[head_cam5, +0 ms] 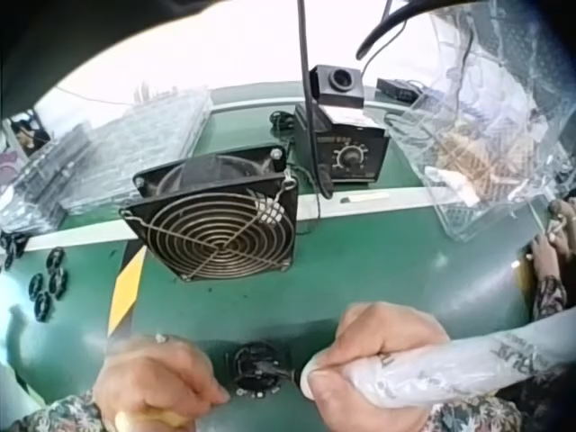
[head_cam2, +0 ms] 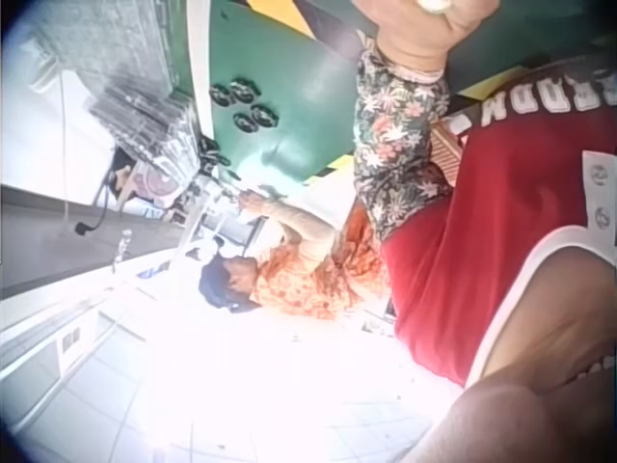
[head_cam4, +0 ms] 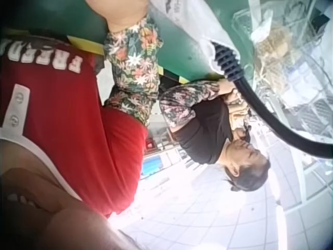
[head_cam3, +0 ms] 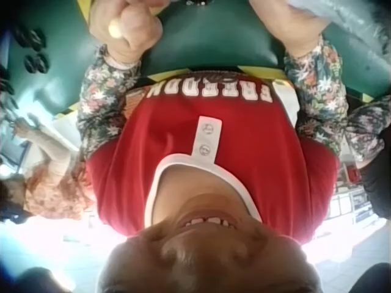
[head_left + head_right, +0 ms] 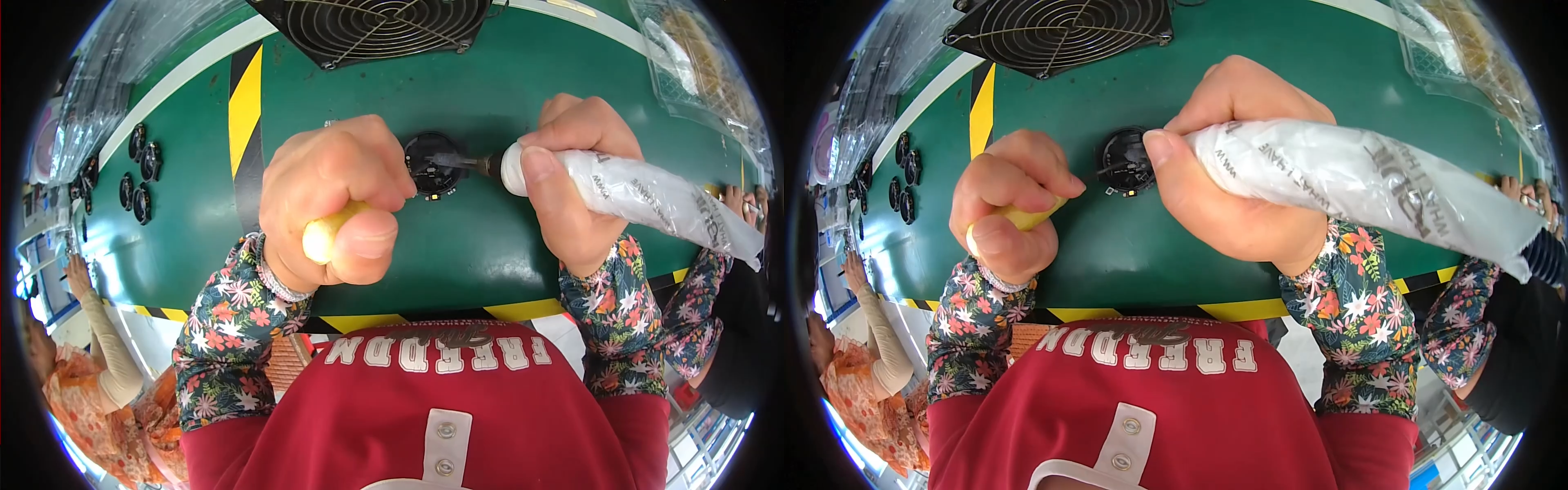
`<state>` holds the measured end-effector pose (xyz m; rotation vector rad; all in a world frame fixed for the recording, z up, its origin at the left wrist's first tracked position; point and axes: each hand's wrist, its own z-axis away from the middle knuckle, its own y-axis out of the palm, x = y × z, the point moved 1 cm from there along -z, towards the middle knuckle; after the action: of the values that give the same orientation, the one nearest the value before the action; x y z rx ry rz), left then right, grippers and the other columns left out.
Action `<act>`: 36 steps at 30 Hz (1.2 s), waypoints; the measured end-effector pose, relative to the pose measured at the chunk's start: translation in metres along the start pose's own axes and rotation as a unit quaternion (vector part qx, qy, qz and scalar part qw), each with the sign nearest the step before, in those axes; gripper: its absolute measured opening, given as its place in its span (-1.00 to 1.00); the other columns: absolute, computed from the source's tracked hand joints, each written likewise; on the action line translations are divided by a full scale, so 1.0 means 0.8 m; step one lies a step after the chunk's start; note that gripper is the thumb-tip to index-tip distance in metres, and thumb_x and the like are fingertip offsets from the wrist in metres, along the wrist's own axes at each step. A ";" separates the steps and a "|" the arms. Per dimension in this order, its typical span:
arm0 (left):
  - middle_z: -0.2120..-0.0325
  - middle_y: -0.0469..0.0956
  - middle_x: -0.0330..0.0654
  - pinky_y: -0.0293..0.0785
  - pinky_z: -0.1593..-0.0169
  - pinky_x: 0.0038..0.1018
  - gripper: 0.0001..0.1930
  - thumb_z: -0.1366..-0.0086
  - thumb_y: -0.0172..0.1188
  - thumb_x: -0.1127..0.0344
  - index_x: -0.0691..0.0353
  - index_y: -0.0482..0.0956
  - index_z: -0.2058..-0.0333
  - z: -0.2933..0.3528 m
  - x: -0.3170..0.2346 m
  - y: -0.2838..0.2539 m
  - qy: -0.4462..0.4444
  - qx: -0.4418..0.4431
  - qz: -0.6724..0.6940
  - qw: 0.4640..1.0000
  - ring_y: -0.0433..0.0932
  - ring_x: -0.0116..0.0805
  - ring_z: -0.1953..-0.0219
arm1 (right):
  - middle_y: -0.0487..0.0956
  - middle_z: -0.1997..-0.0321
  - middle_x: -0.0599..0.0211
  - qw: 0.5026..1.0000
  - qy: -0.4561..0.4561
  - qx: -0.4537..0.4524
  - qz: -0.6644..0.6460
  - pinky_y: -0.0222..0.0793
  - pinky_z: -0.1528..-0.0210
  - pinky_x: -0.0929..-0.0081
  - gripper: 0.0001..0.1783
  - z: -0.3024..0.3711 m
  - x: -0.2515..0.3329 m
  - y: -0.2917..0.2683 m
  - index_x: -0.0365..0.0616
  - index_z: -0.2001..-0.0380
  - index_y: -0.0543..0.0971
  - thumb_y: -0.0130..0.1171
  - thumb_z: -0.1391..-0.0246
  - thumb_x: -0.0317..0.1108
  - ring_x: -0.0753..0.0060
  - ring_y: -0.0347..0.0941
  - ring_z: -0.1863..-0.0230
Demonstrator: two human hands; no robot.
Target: The person solders electronic components onto small circular circuit boards with a soldering iron and soldering wire.
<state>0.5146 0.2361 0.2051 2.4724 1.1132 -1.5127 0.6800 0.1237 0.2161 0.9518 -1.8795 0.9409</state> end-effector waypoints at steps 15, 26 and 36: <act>0.70 0.37 -0.20 0.30 0.64 -0.49 -0.75 -0.17 0.05 0.20 0.21 0.33 0.58 0.001 0.014 0.004 0.085 -0.052 0.041 0.994 0.44 -0.27 0.67 | 0.30 0.63 0.37 1.000 0.021 0.006 -0.010 0.04 0.53 0.60 -0.88 0.004 0.001 0.000 -0.22 0.54 0.36 0.09 0.11 -0.46 0.59 0.10 0.59; 0.67 0.42 -0.18 0.36 0.59 -0.44 -0.66 -0.29 -0.10 0.08 0.23 0.35 0.53 -0.012 0.008 -0.009 0.086 0.009 -0.028 0.996 0.44 -0.29 0.64 | 0.33 0.67 0.39 0.998 -0.060 -0.008 0.021 0.06 0.61 0.58 -0.79 -0.004 -0.006 -0.003 -0.17 0.63 0.37 0.20 0.12 -0.40 0.54 0.18 0.66; 0.77 0.24 -0.23 0.14 0.68 -0.35 -0.66 -0.01 0.17 0.15 0.14 0.24 0.72 -0.012 0.013 0.026 0.103 -0.149 -0.085 0.980 0.28 -0.16 0.74 | 0.22 0.51 0.37 1.000 -0.017 0.016 0.018 0.07 0.35 0.55 -0.84 0.016 -0.022 -0.015 -0.17 0.54 0.26 -0.03 -0.03 -0.39 0.50 0.12 0.40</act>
<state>0.5369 0.2301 0.1955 2.4162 1.4941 -1.0397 0.6930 0.1116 0.1987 0.9610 -1.9223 0.9842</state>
